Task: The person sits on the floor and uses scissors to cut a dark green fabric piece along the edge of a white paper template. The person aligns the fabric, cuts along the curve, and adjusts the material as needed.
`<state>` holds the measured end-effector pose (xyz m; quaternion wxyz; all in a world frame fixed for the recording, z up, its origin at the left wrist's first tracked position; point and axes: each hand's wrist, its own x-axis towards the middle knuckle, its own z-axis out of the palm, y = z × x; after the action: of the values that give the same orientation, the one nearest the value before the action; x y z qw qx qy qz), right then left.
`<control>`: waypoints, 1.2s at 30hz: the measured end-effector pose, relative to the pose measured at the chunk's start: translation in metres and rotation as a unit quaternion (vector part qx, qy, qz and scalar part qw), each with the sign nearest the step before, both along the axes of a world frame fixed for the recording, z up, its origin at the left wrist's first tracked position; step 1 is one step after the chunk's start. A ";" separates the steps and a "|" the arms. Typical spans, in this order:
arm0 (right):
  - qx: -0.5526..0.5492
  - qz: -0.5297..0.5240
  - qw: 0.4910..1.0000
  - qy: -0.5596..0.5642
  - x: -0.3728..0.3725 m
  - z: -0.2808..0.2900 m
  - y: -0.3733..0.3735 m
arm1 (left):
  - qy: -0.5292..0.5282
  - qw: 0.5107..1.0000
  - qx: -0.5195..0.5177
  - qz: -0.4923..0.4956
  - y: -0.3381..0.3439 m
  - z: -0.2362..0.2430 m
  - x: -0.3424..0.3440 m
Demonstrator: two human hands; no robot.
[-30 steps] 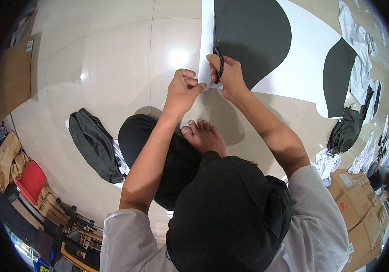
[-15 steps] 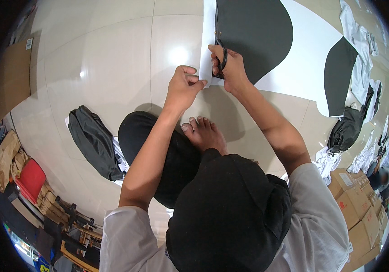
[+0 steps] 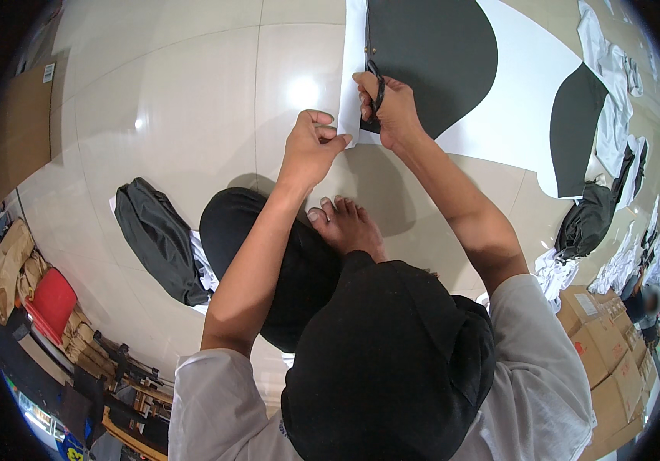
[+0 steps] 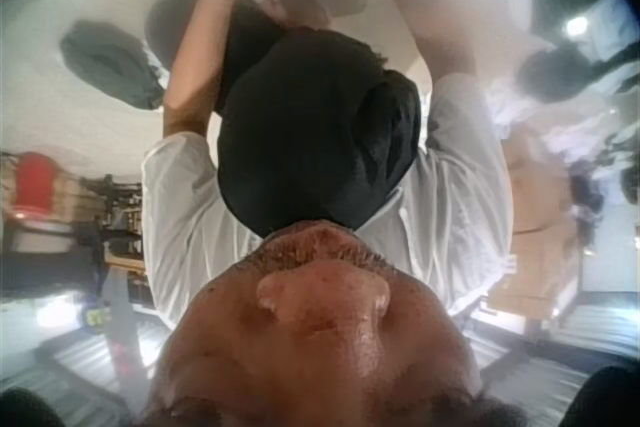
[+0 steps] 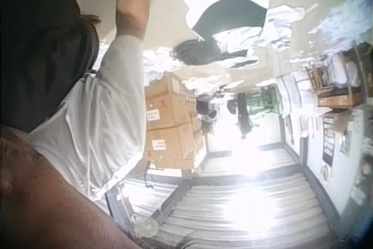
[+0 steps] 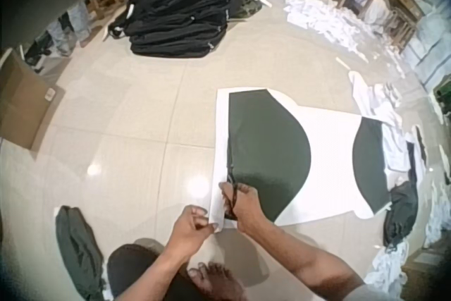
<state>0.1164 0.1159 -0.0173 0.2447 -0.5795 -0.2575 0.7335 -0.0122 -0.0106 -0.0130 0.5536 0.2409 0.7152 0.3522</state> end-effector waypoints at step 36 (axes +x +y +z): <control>0.023 0.021 0.999 0.016 -0.007 -0.006 0.022 | -0.009 1.000 -0.005 0.000 0.000 0.002 0.000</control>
<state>0.1097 0.1380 -0.0231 0.2468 -0.5564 -0.2828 0.7413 -0.0124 -0.0107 -0.0111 0.5614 0.2344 0.7120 0.3507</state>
